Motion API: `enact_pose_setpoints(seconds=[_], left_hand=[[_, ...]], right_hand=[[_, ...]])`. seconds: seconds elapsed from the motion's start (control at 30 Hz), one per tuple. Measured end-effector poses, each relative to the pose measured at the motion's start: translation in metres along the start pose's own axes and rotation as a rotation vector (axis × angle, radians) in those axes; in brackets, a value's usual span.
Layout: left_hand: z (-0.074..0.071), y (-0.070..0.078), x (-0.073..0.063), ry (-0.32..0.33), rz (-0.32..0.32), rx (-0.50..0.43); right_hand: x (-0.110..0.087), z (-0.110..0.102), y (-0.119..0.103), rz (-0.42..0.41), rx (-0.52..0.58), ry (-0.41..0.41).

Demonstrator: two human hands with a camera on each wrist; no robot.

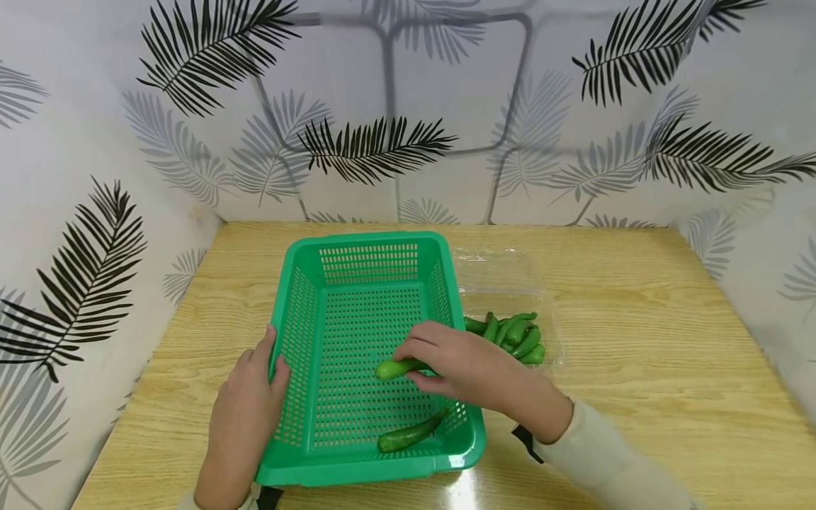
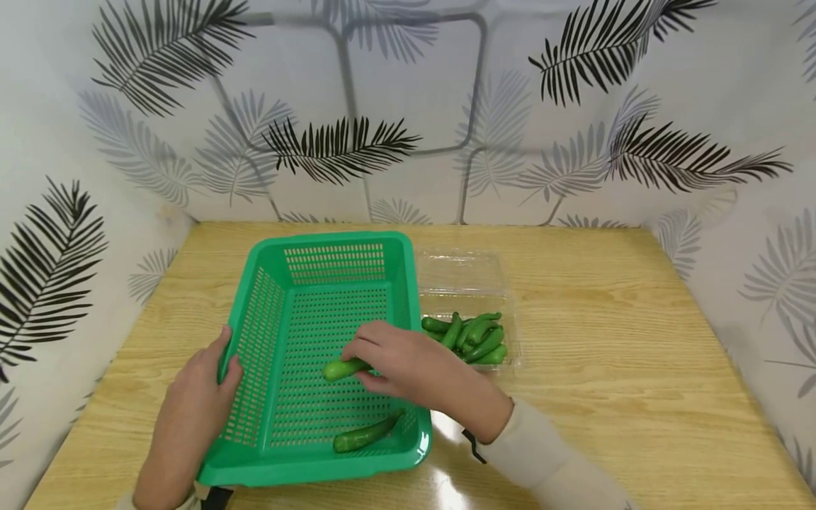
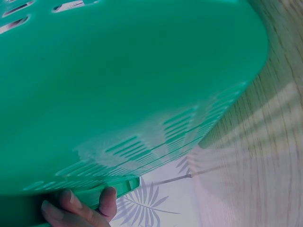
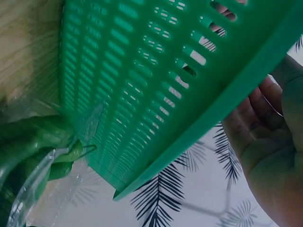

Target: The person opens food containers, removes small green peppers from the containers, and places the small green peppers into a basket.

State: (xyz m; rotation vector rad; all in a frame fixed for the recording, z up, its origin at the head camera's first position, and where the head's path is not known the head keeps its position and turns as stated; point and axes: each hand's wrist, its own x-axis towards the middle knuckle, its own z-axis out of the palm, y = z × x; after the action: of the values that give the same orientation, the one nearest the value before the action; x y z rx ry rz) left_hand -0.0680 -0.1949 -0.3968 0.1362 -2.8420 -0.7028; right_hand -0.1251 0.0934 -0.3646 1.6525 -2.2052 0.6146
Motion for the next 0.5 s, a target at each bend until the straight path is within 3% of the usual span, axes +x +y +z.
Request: enact_pose_setpoints(seconds=[0.23, 0.5], left_hand=[[-0.001, 0.000, 0.001, -0.005, -0.004, -0.003], [0.001, -0.001, 0.000, 0.020, 0.011, -0.002]], right_hand=[[-0.001, 0.012, -0.004, 0.058, -0.014, -0.123], [0.003, 0.027, -0.014, 0.210, -0.014, -0.427]])
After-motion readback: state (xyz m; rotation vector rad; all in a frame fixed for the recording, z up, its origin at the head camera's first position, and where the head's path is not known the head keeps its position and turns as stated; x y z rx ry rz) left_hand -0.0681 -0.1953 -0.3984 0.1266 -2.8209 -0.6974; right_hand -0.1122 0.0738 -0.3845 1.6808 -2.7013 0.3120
